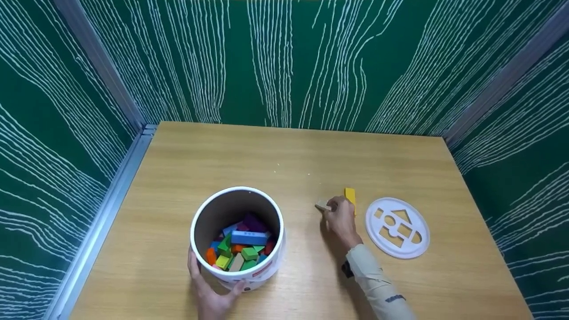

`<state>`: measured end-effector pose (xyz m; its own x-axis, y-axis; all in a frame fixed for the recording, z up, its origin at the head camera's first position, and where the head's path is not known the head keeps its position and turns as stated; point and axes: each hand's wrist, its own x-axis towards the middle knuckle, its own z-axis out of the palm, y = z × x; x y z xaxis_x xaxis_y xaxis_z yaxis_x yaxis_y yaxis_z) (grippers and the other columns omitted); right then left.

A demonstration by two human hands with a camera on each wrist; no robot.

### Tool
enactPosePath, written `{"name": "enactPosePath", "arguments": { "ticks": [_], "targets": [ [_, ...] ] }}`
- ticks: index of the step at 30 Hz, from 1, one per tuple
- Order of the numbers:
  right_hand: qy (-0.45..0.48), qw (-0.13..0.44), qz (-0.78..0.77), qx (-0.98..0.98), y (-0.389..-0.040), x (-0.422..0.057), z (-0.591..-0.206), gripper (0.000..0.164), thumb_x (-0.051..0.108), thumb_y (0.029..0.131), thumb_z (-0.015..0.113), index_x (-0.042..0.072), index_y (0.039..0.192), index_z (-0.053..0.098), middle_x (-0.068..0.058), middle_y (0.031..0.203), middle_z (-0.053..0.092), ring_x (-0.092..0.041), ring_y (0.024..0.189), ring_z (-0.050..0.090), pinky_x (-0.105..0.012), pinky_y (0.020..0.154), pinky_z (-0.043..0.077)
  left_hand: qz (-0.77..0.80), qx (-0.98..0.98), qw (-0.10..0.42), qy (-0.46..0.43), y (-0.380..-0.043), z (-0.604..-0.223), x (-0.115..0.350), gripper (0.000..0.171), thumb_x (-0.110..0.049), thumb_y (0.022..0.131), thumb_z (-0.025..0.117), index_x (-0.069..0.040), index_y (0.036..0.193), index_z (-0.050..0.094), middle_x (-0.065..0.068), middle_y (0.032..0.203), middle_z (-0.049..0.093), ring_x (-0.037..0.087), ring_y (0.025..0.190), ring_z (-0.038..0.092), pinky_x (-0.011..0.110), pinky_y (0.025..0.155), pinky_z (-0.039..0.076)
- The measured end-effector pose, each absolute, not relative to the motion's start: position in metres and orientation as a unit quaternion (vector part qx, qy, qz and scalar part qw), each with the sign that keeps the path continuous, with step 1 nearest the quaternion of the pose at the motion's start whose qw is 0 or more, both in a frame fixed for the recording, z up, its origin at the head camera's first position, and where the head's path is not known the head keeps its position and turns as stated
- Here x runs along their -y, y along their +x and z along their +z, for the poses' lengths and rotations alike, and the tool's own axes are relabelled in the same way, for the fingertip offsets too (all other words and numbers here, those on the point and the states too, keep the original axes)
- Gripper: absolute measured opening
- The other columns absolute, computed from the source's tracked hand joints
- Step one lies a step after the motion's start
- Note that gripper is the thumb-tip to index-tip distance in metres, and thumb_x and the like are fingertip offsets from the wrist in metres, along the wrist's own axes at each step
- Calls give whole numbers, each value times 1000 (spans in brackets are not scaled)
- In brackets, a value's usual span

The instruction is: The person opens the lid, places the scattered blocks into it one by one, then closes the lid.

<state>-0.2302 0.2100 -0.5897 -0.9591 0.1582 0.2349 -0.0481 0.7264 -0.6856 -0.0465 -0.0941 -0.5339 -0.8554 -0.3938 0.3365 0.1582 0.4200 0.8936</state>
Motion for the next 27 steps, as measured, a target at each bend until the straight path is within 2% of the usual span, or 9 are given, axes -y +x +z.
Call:
{"name": "enactPosePath", "arguments": {
  "ticks": [7, 9, 15, 27],
  "targets": [
    [-13, 174, 390, 904, -228, -208, -572, 15, -10, 62, 62, -2, 74, 65, -11, 74, 61, -22, 69, 57, -32, 61, 51, -513, 806, 292, 31, -51, -554, 101, 117, -20, 47, 84, -8, 139, 13, 6, 145, 16, 24, 126, 24, 25, 105, 21],
    [-5, 183, 392, 902, -227, -207, -566, 15, -10, 61, 63, -1, 73, 65, -11, 74, 61, -22, 69, 57, -32, 62, 52, -516, 805, 290, 35, -51, -555, 101, 117, -21, 48, 84, -10, 140, 12, 4, 145, 16, 23, 126, 23, 26, 106, 20],
    [17, 197, 404, 893, -223, -204, -552, 21, -15, 61, 55, -2, 74, 63, -10, 76, 60, -22, 70, 58, -33, 65, 53, -521, 808, 268, 61, -50, -552, 100, 117, -23, 50, 84, -16, 141, 10, -2, 146, 13, 22, 128, 20, 37, 107, 20],
    [45, 217, 413, 883, -212, -200, -537, 23, -18, 59, 55, -2, 75, 61, -11, 78, 59, -21, 71, 58, -31, 67, 54, -513, 812, 272, 52, -47, -552, 100, 117, -22, 50, 84, -13, 140, 10, 0, 146, 13, 22, 127, 21, 34, 107, 20]
  ]
}}
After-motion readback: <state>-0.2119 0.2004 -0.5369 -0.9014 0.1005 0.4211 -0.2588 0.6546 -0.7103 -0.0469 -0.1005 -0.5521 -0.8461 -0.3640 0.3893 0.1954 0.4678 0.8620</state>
